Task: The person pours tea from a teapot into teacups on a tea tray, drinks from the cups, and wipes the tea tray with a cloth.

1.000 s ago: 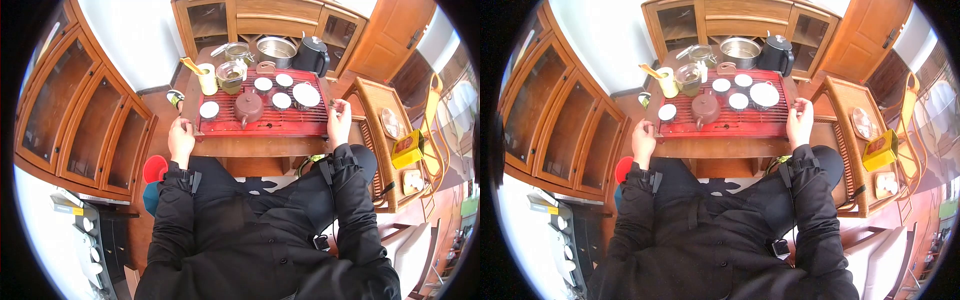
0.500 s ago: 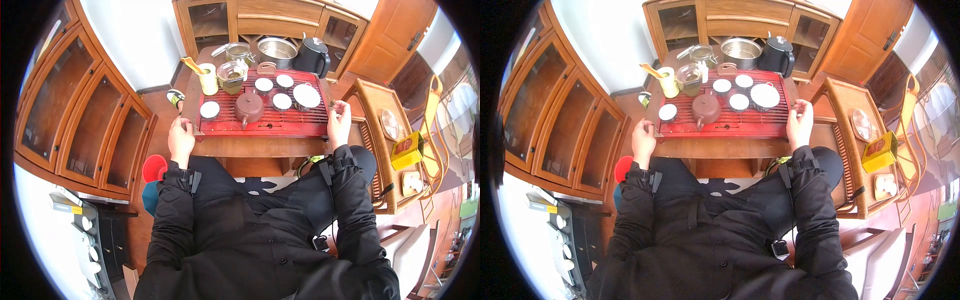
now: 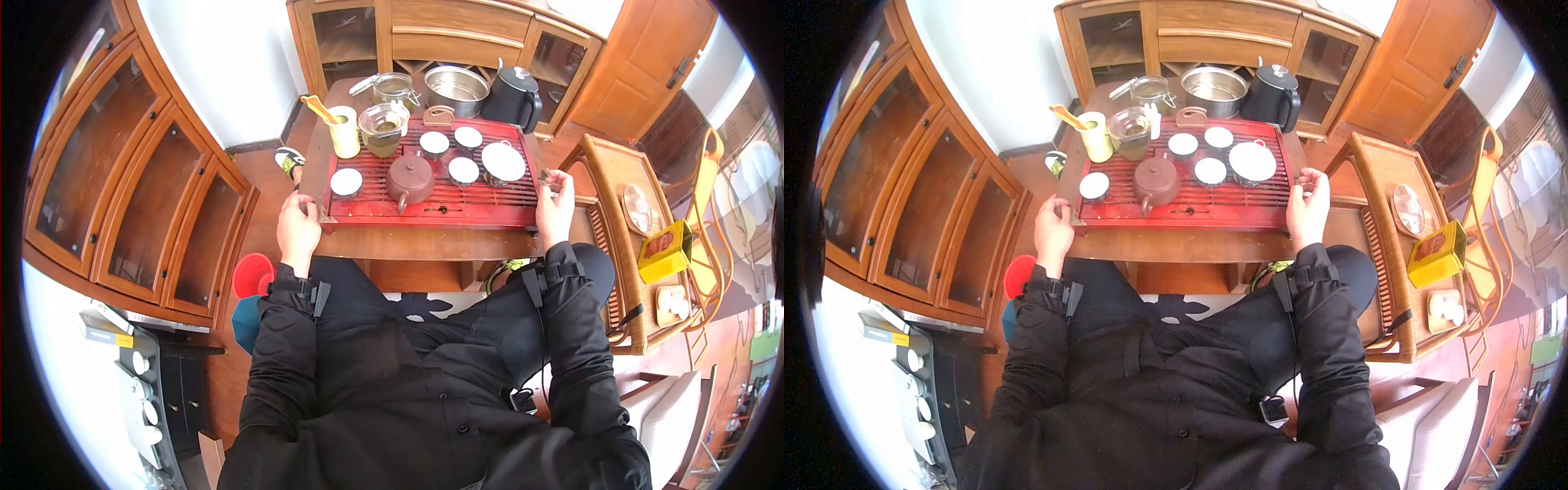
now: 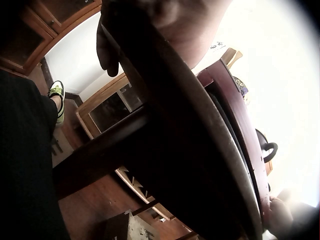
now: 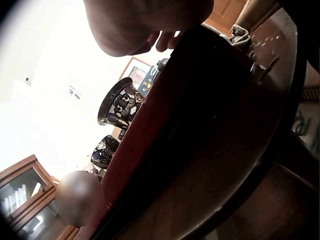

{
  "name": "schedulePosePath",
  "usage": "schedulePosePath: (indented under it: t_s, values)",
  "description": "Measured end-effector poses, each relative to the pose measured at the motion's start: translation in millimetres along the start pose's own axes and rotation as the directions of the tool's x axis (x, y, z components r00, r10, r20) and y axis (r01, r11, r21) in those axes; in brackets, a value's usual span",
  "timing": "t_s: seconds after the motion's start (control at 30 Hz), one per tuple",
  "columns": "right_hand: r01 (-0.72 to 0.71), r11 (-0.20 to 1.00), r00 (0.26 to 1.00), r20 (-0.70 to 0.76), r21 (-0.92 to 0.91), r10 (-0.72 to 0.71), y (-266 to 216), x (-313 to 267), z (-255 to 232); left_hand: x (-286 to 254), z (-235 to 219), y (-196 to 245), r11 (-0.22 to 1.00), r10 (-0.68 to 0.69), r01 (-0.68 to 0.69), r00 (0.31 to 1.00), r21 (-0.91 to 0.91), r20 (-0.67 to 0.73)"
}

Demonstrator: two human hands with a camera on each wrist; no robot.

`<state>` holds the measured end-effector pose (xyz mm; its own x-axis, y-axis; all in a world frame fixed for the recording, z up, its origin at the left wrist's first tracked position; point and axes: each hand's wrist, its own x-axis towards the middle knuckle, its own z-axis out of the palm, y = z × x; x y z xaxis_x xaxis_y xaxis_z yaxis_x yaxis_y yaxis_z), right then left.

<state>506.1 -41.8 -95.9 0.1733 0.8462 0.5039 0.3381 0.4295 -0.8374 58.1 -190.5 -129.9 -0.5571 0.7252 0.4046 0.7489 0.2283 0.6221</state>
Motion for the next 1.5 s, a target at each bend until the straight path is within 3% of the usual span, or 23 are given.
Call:
schedulePosePath:
  t_s: [0.57, 0.77, 0.87, 0.97, 1.07, 1.13, 1.23, 1.33, 1.5]
  values:
    - [0.001, 0.999, 1.0, 0.001, -0.045, 0.0, -1.1, 0.1, -0.5, 1.5, 1.3, -2.0, 1.0, 0.016, -0.016, 1.0, 0.003, -0.004]
    - [0.013, 1.0, 1.0, -0.01, -0.01, -0.013, 3.1, 1.1, -0.3, 0.3, -1.5, 2.3, 1.0, -0.007, 0.007, 1.0, -0.007, 0.004]
    - [-0.02, 0.997, 1.0, 0.002, -0.08, 0.02, 0.7, 1.0, -1.5, -0.5, -5.6, 8.3, 0.998, -0.044, 0.046, 0.998, -0.044, 0.042]
    - [-0.014, 1.0, 1.0, -0.01, 0.006, 0.014, 2.5, 1.5, -0.4, -0.5, -6.4, 10.1, 0.998, -0.045, 0.047, 0.998, -0.047, 0.04]
    - [-0.023, 0.999, 1.0, -0.022, -0.039, 0.022, 3.3, 1.9, -0.6, -0.5, -5.6, 8.3, 0.998, -0.052, 0.054, 0.998, -0.045, 0.046]
    - [0.164, 0.954, 0.977, -0.094, -0.251, -0.192, 9.4, 2.3, -0.8, 0.5, -0.3, 0.2, 1.0, 0.001, -0.001, 1.0, -0.003, 0.0]
    - [0.128, 0.936, 0.981, -0.096, -0.327, -0.168, 1.2, 0.7, -3.3, 1.3, 1.7, -2.6, 1.0, 0.006, -0.006, 1.0, 0.003, -0.003]
    - [0.122, 0.946, 0.984, -0.091, -0.299, -0.156, 1.3, 0.0, -2.8, -1.1, -7.3, 11.8, 0.997, -0.055, 0.058, 0.998, -0.058, 0.042]
    - [0.094, 0.962, 0.99, -0.078, -0.255, -0.117, 9.8, 1.5, -3.7, -0.5, -6.4, 10.2, 0.998, -0.047, 0.049, 0.998, -0.049, 0.04]
